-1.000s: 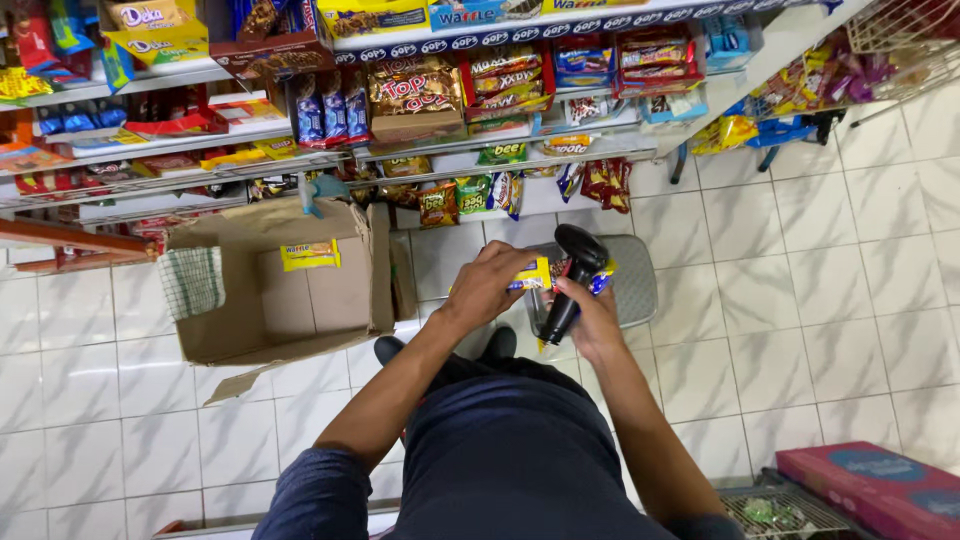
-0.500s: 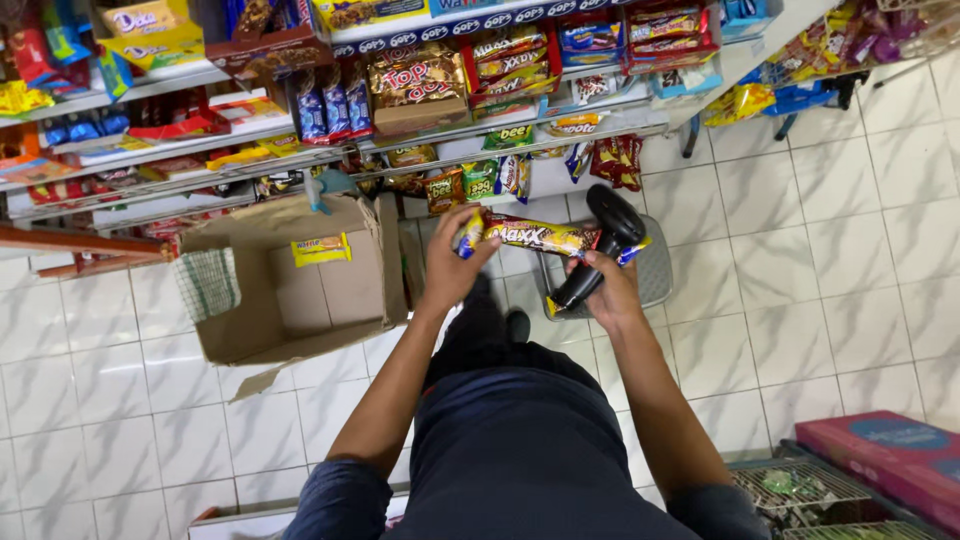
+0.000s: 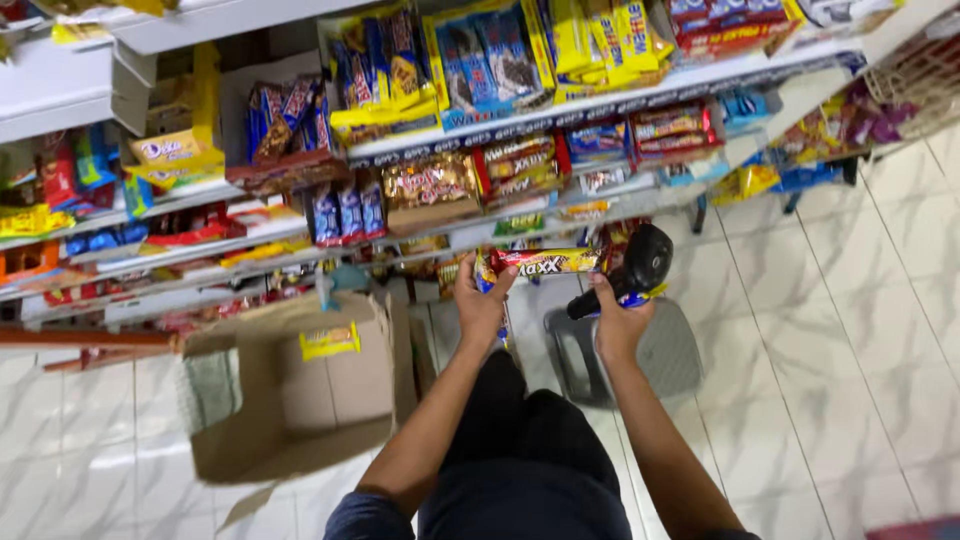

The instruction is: The person takes various snack packages out of a cardboard box and scans each one with a handheld scanner before placing them back into the box or onto a shelf.

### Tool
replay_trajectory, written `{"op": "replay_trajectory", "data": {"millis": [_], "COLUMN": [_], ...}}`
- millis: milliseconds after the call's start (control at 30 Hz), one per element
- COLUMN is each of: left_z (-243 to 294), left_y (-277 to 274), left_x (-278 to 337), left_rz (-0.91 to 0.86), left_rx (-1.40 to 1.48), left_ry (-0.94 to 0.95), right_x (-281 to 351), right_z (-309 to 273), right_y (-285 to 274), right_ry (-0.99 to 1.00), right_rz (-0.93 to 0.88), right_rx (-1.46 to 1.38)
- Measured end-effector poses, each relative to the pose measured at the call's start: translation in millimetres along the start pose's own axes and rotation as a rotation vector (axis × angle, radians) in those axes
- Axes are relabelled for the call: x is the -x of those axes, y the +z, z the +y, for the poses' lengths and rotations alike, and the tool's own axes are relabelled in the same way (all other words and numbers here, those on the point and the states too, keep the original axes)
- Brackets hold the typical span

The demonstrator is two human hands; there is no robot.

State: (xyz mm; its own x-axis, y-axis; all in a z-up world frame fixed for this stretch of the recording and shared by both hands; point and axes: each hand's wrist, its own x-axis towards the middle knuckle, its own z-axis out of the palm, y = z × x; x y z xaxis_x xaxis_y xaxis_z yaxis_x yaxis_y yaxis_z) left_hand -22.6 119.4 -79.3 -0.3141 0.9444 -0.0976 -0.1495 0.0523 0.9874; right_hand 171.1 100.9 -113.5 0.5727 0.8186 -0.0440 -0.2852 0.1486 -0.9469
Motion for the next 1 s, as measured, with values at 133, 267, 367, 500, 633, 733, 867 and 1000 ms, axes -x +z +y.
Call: {"op": "replay_trajectory", "data": {"millis": [133, 267, 367, 500, 633, 733, 867, 1000], "left_z": [-43, -61, -57, -53, -62, -62, -57, -38], "left_y": [15, 19, 29, 31, 23, 15, 14, 11], "left_x": [-56, -80, -96, -111, -128, -134, -136, -132], "left_rz": [0.012, 0.158, 0.171, 0.105, -0.047, -0.09, -0.134, -0.182], "left_rx": [-0.059, -0.351, -0.269, -0.397, -0.608, -0.634, -0.611, -0.769], "left_ry": [0.205, 0.503, 0.419, 0.415, 0.518, 0.562, 0.589, 0.698], "right_x": [-41, -66, -85, -107, -120, -124, -132, -138], "right_z": [41, 72, 88, 95, 99, 98, 94, 90], "right_y": [19, 31, 47, 68, 84, 95, 103, 102], "right_ry": [-0.188, -0.162, -0.199, -0.214, -0.21, -0.237, -0.231, -0.53], "right_rz": [-0.052, -0.097, -0.107, -0.113, -0.123, -0.155, -0.198, -0.256], "right_rx": [0.121, 0.14, 0.114, 0.08, 0.131, 0.178, 0.24, 0.509]}}
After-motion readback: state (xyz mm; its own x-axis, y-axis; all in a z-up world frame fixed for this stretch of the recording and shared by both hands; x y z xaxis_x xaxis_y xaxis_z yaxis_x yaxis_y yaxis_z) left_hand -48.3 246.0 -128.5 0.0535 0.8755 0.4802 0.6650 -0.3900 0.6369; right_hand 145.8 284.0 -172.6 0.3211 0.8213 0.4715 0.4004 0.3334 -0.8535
